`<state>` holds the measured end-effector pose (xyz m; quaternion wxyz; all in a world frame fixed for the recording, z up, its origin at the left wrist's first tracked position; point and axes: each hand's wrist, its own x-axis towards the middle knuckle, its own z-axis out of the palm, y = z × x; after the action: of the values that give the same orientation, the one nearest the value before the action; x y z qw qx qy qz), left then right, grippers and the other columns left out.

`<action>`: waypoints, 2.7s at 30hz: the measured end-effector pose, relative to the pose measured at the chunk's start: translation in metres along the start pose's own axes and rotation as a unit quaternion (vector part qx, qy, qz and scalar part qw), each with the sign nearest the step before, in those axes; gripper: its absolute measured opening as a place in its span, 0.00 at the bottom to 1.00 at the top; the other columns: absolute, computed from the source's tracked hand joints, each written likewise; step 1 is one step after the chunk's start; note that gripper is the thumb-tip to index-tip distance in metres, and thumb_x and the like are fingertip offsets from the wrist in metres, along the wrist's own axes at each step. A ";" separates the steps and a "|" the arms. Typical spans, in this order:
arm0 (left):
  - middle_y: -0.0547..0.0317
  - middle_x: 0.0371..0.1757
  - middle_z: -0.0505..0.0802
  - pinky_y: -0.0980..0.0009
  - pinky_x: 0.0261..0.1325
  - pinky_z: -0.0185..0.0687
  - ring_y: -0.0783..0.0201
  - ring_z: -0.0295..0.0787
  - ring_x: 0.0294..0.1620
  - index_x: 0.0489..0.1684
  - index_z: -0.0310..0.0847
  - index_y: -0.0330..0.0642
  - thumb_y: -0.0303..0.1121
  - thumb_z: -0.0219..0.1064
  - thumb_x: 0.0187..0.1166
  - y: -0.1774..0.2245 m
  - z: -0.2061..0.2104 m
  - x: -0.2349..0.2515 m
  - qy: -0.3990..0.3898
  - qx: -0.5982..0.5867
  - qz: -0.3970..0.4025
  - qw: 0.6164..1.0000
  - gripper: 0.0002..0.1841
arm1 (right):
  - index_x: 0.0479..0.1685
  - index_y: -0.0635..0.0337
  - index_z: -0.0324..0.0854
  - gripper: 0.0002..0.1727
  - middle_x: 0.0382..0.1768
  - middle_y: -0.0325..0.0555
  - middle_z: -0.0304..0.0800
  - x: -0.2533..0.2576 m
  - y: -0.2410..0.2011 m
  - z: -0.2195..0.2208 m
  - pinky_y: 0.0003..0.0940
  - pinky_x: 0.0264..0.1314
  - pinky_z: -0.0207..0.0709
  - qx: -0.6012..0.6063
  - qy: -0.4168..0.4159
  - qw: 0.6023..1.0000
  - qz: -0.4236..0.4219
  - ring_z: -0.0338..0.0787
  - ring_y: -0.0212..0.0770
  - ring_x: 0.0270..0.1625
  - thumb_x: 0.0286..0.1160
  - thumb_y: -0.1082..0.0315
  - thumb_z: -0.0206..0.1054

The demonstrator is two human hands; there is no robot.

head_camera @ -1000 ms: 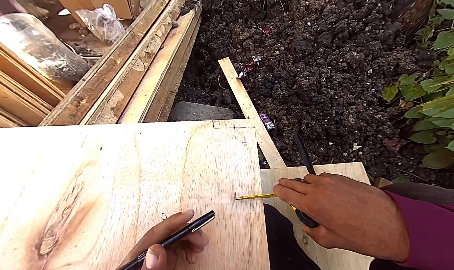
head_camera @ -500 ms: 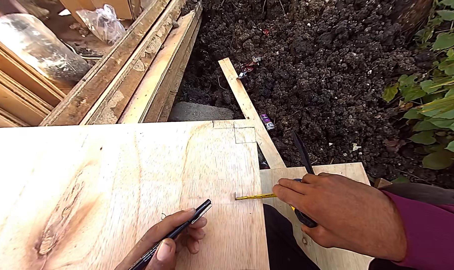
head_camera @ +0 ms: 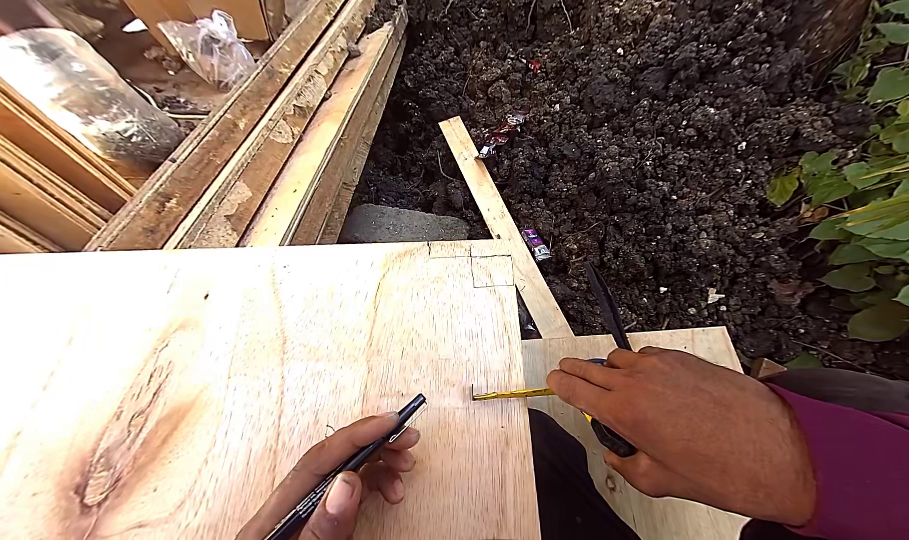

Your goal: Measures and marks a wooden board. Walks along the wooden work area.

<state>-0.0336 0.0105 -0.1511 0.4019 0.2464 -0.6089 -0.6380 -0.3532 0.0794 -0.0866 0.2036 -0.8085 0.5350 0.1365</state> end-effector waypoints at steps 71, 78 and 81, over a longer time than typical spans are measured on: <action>0.48 0.51 0.95 0.67 0.49 0.90 0.58 0.95 0.48 0.76 0.75 0.45 0.42 0.50 0.94 0.000 0.003 0.000 -0.003 0.042 0.020 0.999 0.20 | 0.79 0.53 0.73 0.38 0.66 0.46 0.83 0.000 -0.002 0.000 0.44 0.38 0.82 -0.016 0.002 1.000 -0.002 0.89 0.50 0.47 0.66 0.51 0.77; 0.48 0.49 0.96 0.66 0.50 0.90 0.57 0.95 0.46 0.77 0.73 0.43 0.40 0.49 0.95 0.001 0.003 0.000 -0.005 0.045 0.017 0.999 0.20 | 0.79 0.53 0.71 0.38 0.65 0.47 0.83 -0.001 -0.001 0.001 0.45 0.39 0.83 -0.009 0.001 1.000 0.000 0.89 0.51 0.49 0.66 0.52 0.77; 0.47 0.49 0.96 0.66 0.50 0.90 0.57 0.95 0.47 0.77 0.73 0.42 0.40 0.49 0.95 0.001 0.003 0.000 -0.005 0.045 0.014 0.999 0.20 | 0.79 0.53 0.73 0.39 0.66 0.46 0.84 0.000 -0.001 0.002 0.44 0.37 0.82 -0.017 0.011 1.000 -0.003 0.89 0.50 0.47 0.65 0.52 0.77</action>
<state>-0.0355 0.0119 -0.1495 0.3965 0.2528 -0.6425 -0.6050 -0.3525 0.0807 -0.0883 0.1843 -0.8147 0.5326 0.1367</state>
